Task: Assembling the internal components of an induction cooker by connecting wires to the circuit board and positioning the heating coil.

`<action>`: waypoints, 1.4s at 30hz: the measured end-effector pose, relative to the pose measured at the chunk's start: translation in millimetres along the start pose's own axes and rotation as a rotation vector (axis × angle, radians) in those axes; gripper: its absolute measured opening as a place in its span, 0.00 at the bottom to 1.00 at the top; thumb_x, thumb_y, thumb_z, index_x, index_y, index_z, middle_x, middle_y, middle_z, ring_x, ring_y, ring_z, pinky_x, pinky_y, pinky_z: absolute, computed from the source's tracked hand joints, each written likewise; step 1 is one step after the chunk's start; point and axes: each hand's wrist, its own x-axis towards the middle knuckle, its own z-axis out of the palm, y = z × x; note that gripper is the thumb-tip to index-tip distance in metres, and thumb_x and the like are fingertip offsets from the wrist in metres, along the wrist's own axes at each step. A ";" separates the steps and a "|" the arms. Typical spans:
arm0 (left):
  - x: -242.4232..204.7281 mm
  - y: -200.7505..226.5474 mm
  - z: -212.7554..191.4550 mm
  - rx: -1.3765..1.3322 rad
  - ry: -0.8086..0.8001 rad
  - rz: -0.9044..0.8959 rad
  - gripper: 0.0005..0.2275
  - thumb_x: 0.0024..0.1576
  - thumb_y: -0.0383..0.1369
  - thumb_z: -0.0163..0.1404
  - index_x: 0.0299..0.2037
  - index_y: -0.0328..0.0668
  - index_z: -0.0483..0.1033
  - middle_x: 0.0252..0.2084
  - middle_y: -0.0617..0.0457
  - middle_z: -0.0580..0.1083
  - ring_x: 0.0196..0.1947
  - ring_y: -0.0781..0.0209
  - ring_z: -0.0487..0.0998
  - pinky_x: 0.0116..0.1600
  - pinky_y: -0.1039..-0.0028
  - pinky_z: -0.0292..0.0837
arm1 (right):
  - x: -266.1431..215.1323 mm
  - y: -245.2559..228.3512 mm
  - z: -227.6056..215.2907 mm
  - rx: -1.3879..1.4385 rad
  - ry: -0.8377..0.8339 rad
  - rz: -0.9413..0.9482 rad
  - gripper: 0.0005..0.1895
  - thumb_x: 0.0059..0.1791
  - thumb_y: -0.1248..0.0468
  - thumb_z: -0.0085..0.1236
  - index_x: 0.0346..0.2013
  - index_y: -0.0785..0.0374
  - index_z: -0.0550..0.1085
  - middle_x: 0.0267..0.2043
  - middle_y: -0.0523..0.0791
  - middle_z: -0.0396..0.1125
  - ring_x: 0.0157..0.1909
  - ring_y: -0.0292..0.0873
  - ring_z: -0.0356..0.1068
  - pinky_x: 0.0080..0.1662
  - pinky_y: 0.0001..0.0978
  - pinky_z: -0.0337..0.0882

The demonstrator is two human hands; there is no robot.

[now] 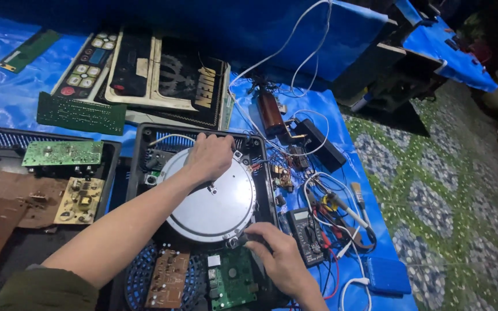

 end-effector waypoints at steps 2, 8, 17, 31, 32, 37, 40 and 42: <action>3.4 -1.6 1.0 -0.009 0.011 0.002 0.14 0.63 0.29 0.34 0.50 0.43 0.75 0.39 0.47 0.80 0.42 0.46 0.77 0.53 0.55 0.61 | 1.0 5.2 0.4 -0.020 -0.022 0.069 0.13 0.51 0.63 0.56 0.51 0.60 0.75 0.48 0.46 0.76 0.48 0.44 0.76 0.51 0.35 0.76; -2.4 -0.3 0.6 -0.031 0.005 0.015 0.14 0.65 0.30 0.34 0.44 0.43 0.76 0.36 0.48 0.79 0.37 0.49 0.76 0.52 0.56 0.62 | 0.2 7.4 6.9 0.027 -0.051 0.139 0.13 0.51 0.62 0.58 0.50 0.57 0.77 0.44 0.43 0.79 0.45 0.39 0.79 0.47 0.30 0.77; -3.9 0.5 -8.8 -0.040 0.004 0.041 0.17 0.64 0.30 0.32 0.40 0.45 0.79 0.38 0.47 0.80 0.41 0.47 0.77 0.52 0.55 0.61 | 12.4 35.5 -33.1 -0.005 0.127 0.153 0.14 0.49 0.65 0.58 0.50 0.57 0.76 0.46 0.47 0.79 0.47 0.44 0.81 0.51 0.34 0.83; -8.9 3.7 -24.1 0.019 -0.098 0.078 0.18 0.66 0.39 0.36 0.60 0.49 0.75 0.51 0.49 0.80 0.51 0.47 0.78 0.55 0.63 0.64 | 64.2 127.3 -57.5 -0.518 0.182 0.214 0.09 0.52 0.62 0.55 0.45 0.56 0.78 0.42 0.48 0.74 0.50 0.55 0.71 0.52 0.46 0.71; -7.9 2.3 -21.4 0.022 -0.097 0.074 0.18 0.66 0.40 0.37 0.60 0.49 0.75 0.51 0.50 0.80 0.51 0.48 0.78 0.54 0.63 0.65 | 61.2 132.7 -57.0 -0.563 0.200 0.162 0.09 0.51 0.63 0.55 0.45 0.57 0.77 0.41 0.49 0.73 0.48 0.57 0.71 0.50 0.47 0.71; -2.5 -2.5 -11.2 0.051 -0.055 0.091 0.18 0.66 0.39 0.36 0.59 0.50 0.76 0.51 0.51 0.80 0.52 0.48 0.78 0.55 0.62 0.64 | 60.6 128.8 -54.9 -0.668 0.178 0.142 0.09 0.52 0.60 0.53 0.45 0.51 0.77 0.41 0.47 0.72 0.49 0.55 0.69 0.48 0.47 0.71; -5.7 5.0 -18.4 -0.078 -0.087 -0.016 0.20 0.67 0.37 0.30 0.57 0.53 0.77 0.53 0.49 0.79 0.53 0.50 0.76 0.59 0.55 0.61 | 66.0 109.0 -54.7 -0.627 0.062 0.331 0.14 0.55 0.63 0.46 0.53 0.55 0.75 0.47 0.44 0.71 0.50 0.49 0.66 0.52 0.46 0.64; -6.4 4.9 -19.1 -0.106 -0.099 -0.014 0.20 0.66 0.36 0.29 0.59 0.54 0.76 0.56 0.48 0.77 0.54 0.48 0.75 0.60 0.56 0.60 | 67.3 97.5 -56.1 -0.591 0.032 0.460 0.16 0.55 0.59 0.48 0.57 0.49 0.73 0.53 0.41 0.71 0.56 0.44 0.66 0.59 0.42 0.62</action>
